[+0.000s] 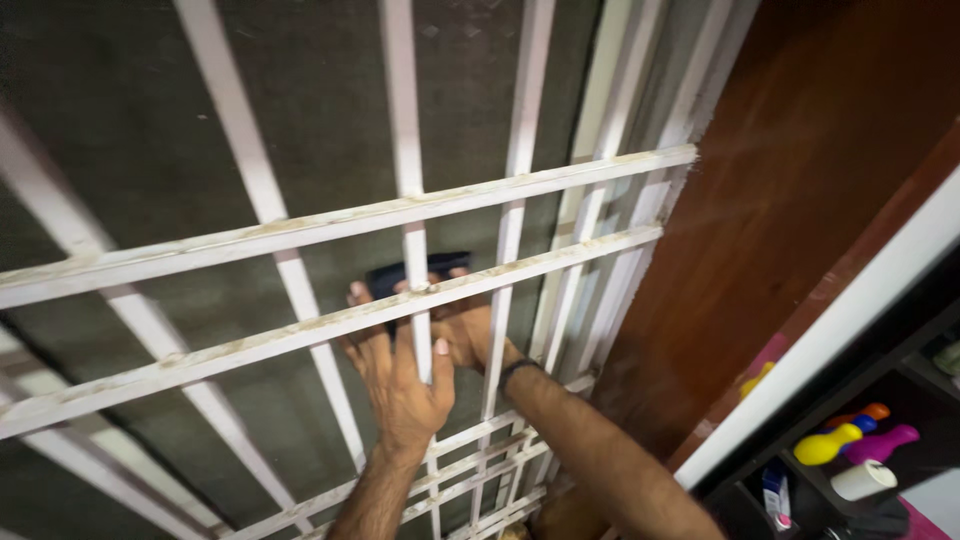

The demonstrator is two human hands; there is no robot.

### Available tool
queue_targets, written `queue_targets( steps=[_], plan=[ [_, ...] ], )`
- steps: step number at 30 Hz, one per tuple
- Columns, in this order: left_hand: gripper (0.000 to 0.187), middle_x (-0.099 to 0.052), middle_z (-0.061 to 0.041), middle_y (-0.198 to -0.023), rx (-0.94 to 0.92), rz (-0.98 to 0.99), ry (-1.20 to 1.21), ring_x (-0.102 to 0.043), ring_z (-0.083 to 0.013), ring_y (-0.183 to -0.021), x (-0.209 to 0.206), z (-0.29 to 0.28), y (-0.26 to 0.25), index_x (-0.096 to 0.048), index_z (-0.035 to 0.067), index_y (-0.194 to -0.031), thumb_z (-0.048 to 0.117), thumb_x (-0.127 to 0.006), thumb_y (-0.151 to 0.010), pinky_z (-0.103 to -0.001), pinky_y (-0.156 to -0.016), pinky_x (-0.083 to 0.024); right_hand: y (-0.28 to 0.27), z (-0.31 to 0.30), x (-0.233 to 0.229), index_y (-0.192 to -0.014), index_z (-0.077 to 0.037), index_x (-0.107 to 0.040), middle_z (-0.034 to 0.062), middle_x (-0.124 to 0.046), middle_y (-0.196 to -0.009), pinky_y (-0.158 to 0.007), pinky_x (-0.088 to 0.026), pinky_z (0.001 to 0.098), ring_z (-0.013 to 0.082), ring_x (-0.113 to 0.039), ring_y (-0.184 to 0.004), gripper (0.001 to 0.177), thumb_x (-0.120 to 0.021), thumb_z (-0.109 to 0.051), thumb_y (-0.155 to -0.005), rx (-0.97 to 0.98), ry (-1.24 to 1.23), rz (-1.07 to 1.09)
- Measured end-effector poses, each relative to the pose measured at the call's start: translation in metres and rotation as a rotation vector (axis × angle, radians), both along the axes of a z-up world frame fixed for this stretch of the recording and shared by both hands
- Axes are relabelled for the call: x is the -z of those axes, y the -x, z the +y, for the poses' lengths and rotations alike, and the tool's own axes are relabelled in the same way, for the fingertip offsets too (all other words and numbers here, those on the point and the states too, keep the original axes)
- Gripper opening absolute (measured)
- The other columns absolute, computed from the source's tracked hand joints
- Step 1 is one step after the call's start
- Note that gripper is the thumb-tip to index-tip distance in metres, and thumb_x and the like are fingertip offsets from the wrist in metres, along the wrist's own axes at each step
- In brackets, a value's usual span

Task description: The person cleans a white metal window grille using a dark cloth and a spray bottle. They repeatedly spray the cloth and wipe the horizontal and vertical bars of the grille in a systematic manner.

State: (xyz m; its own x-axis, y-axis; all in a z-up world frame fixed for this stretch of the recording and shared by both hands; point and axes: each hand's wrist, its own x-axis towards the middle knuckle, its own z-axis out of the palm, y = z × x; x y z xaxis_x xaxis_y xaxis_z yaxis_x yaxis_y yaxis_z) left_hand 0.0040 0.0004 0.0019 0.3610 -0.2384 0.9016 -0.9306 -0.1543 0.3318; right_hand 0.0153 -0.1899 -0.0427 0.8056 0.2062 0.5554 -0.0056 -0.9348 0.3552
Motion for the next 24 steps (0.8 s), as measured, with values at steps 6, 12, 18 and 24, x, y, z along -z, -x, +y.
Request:
queue_targets(
  steps=[6, 12, 18, 24],
  plan=[
    [0.063, -0.023, -0.038, -0.164, 0.062, -0.023, 0.028, -0.021, -0.0558, -0.155, 0.006, 0.005, 0.002, -0.042, 0.001, -0.155, 0.023, -0.052, -0.096, -0.071, -0.125, -0.009, 0.029, 0.008, -0.011, -0.147, -0.014, -0.05, 0.0167, -0.037, -0.159, -0.113, -0.018, 0.0675, 0.0416, -0.029, -0.144, 0.08, -0.073, -0.049, -0.079, 0.154, -0.451, -0.694],
    [0.068, -0.022, -0.04, -0.162, 0.084, -0.041, 0.044, -0.02, -0.0574, -0.153, -0.012, 0.004, -0.005, -0.041, -0.001, -0.154, 0.028, -0.056, -0.094, -0.07, -0.123, -0.008, 0.016, 0.018, -0.049, -0.148, -0.005, -0.047, 0.0285, -0.032, -0.16, -0.116, -0.012, 0.0729, 0.0502, -0.021, -0.146, 0.083, -0.072, -0.05, -0.083, 0.124, -0.272, -0.107],
    [0.073, -0.017, -0.039, -0.164, 0.014, 0.024, 0.018, -0.016, -0.0551, -0.154, -0.001, 0.004, -0.001, -0.043, 0.002, -0.153, 0.034, -0.061, -0.091, -0.07, -0.123, -0.006, 0.028, 0.018, -0.001, -0.154, -0.004, -0.042, 0.0363, -0.03, -0.158, -0.123, -0.017, 0.0681, 0.0562, -0.02, -0.151, 0.073, -0.069, -0.039, -0.096, 0.05, -0.438, -0.592],
    [0.075, -0.017, -0.035, -0.165, -0.018, 0.007, -0.038, -0.015, -0.0506, -0.155, -0.011, 0.007, 0.002, -0.041, 0.004, -0.156, 0.041, -0.06, -0.093, -0.069, -0.123, -0.004, 0.042, 0.011, -0.009, -0.155, -0.001, -0.035, 0.0302, -0.033, -0.156, -0.124, -0.012, 0.0684, 0.0562, -0.02, -0.151, 0.076, -0.071, -0.033, -0.096, 0.019, -0.418, -0.66]
  ],
)
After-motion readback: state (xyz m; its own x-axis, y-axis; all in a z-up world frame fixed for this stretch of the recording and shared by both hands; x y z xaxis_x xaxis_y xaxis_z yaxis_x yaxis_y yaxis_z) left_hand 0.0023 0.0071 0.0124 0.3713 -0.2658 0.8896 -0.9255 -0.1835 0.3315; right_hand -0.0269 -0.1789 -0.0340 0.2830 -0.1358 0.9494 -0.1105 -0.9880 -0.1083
